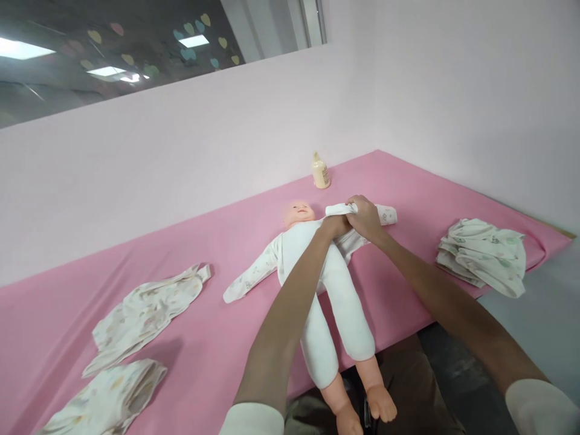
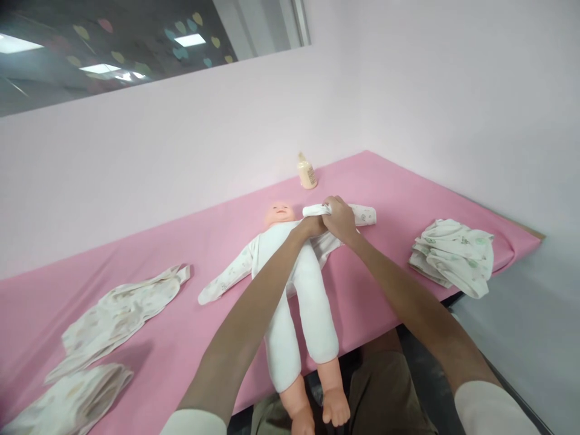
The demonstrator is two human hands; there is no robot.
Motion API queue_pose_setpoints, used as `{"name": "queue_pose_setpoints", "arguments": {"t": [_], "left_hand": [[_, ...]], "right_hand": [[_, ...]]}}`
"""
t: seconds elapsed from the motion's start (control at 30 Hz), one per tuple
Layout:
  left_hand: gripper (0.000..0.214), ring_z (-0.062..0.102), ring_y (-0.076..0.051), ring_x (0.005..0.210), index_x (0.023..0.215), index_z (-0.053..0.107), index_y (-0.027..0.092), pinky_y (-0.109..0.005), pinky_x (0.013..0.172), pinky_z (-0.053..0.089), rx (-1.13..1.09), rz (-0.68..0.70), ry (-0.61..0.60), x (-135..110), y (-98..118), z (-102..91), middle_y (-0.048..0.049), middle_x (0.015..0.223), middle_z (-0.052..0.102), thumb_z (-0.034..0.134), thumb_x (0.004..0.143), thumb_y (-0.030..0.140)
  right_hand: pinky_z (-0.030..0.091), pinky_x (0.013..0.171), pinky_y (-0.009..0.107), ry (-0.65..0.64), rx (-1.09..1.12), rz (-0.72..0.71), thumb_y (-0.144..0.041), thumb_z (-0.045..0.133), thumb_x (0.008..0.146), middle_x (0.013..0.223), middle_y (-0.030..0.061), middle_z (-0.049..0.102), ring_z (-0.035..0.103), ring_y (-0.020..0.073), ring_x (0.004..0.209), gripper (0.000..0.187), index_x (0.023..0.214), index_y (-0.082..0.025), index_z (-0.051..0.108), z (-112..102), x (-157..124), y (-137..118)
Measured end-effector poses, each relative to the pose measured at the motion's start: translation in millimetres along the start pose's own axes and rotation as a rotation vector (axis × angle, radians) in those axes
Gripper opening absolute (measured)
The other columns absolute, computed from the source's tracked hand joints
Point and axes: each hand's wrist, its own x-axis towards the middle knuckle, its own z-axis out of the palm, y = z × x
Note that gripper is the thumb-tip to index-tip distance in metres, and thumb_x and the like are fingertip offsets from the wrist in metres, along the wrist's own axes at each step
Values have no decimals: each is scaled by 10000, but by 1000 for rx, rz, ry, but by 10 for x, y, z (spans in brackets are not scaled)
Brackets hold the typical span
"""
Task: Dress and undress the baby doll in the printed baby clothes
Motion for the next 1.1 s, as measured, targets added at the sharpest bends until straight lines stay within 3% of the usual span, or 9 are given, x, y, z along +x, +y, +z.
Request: {"name": "queue_pose_setpoints", "arguments": {"t": [0.17, 0.4, 0.57, 0.67, 0.73, 0.8, 0.93, 1.0, 1.1], "left_hand": [[327, 645, -242, 883, 1042, 688, 110, -328, 817, 506, 63, -49, -54, -28, 31, -4, -136, 997, 708, 422, 891, 226], [258, 642, -282, 967, 991, 695, 107, -358, 895, 484, 123, -53, -38, -221, 128, -87, -166, 1004, 695, 528, 841, 234], [399, 522, -302, 1212, 1200, 567, 131, -440, 1069, 371, 84, 5, 255, -997, -6, -132, -157, 1264, 591, 450, 924, 394], [420, 430, -282, 1310, 1279, 487, 168, -440, 1103, 335, -30, -248, 493, -1583, -228, -77, -146, 1385, 486, 430, 932, 399], [464, 445, -291, 1296, 1275, 473, 163, -447, 1063, 379, -165, -455, 494, -1900, -384, -19, -162, 1370, 486, 434, 919, 458], [489, 518, -276, 1218, 1259, 473, 159, -423, 1003, 433, -341, -554, 428, -2119, -503, 48, -160, 1333, 519, 425, 913, 501], [461, 634, -232, 952, 1194, 508, 175, -358, 803, 519, -783, -566, 272, -2292, -573, 157, -112, 1119, 643, 408, 915, 528], [378, 636, -216, 844, 1126, 535, 186, -328, 689, 513, -896, -573, 293, -2307, -545, 165, -94, 1019, 664, 432, 912, 480], [329, 620, -205, 800, 1127, 533, 192, -304, 614, 474, -841, -628, 438, -2319, -449, 105, -79, 969, 659, 471, 892, 414]], "right_hand": [[430, 885, 378, -123, -35, 105, -179, 423, 793, 1137, 127, 614, 565, 264, 1026, 364, 1132, -160, 553, -37, -44, -45], [445, 867, 393, -268, -14, 166, -283, 466, 812, 1220, 137, 597, 567, 303, 1095, 480, 1282, -184, 469, -241, -386, -33], [477, 743, 334, -389, 110, 287, -272, 538, 751, 1080, 83, 670, 632, 251, 939, 509, 1257, -219, 508, -419, -621, 110], [468, 665, 314, -440, 201, 323, -256, 540, 743, 916, 51, 672, 630, 220, 800, 500, 1241, -209, 525, -462, -699, 111], [453, 622, 298, -468, 257, 317, -261, 539, 753, 830, 26, 643, 606, 199, 728, 512, 1262, -206, 515, -471, -731, 32], [428, 571, 279, -486, 315, 327, -275, 533, 771, 779, 6, 608, 571, 176, 657, 523, 1288, -203, 496, -470, -743, -109], [390, 533, 263, -541, 371, 215, -296, 524, 802, 738, -19, 553, 505, 145, 589, 474, 1269, -220, 517, -424, -714, -500], [399, 568, 268, -552, 336, 87, -288, 510, 816, 747, -20, 545, 503, 144, 618, 414, 1224, -227, 556, -378, -690, -697], [401, 591, 273, -585, 252, -69, -256, 460, 846, 757, -14, 557, 514, 151, 646, 387, 1216, -223, 568, -294, -675, -925]]}}
